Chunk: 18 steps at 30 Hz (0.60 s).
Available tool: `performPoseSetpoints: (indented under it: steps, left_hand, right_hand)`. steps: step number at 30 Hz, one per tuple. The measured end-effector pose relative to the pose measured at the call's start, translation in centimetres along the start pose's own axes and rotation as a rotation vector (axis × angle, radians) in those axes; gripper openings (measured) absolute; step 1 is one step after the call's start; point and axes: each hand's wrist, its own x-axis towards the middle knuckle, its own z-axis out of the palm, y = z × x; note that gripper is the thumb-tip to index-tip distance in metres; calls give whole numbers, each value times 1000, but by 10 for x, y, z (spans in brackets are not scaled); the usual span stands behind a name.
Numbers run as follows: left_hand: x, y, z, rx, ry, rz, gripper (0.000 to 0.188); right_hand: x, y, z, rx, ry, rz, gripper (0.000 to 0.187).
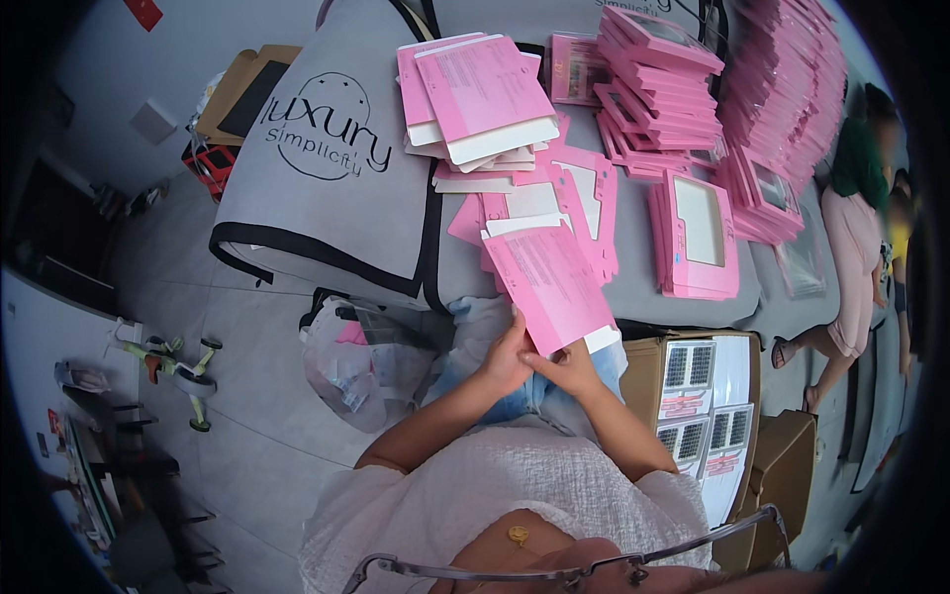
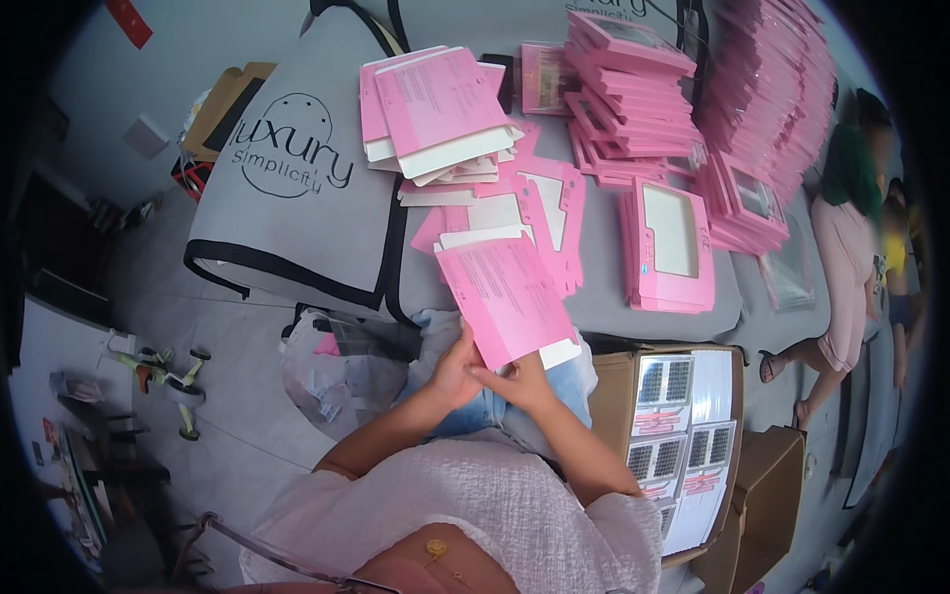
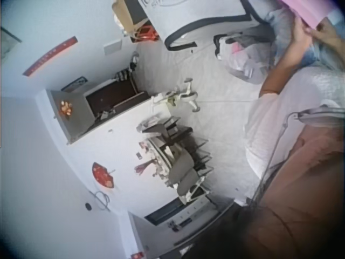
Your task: The person inserts a white paper insert into a pink cardboard sleeve and places the completed pack on a growing stack. This process is repeated continuously with multiple identical items.
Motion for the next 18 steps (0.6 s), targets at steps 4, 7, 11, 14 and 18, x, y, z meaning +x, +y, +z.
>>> performPoseSetpoints:
  steps: [4, 7, 11, 14, 18]
  left_hand:
    - [4, 2, 1, 21, 72, 59, 39]
    - [8, 1, -1, 76, 121, 138, 36]
    - [6, -3, -5, 57, 89, 113, 35]
    - [6, -7, -4, 114, 92, 149, 33]
    - [5, -13, -4, 76, 111, 136, 32]
  right_hand:
    - [-9, 3, 5, 167, 86, 215, 36]
    - [-6, -7, 9, 329, 196, 311, 37]
    - [-2, -17, 16, 426, 345, 271, 50]
    - [-8, -10, 22, 129, 445, 111, 62]
    - [-10, -4, 19, 154, 462, 181, 65]
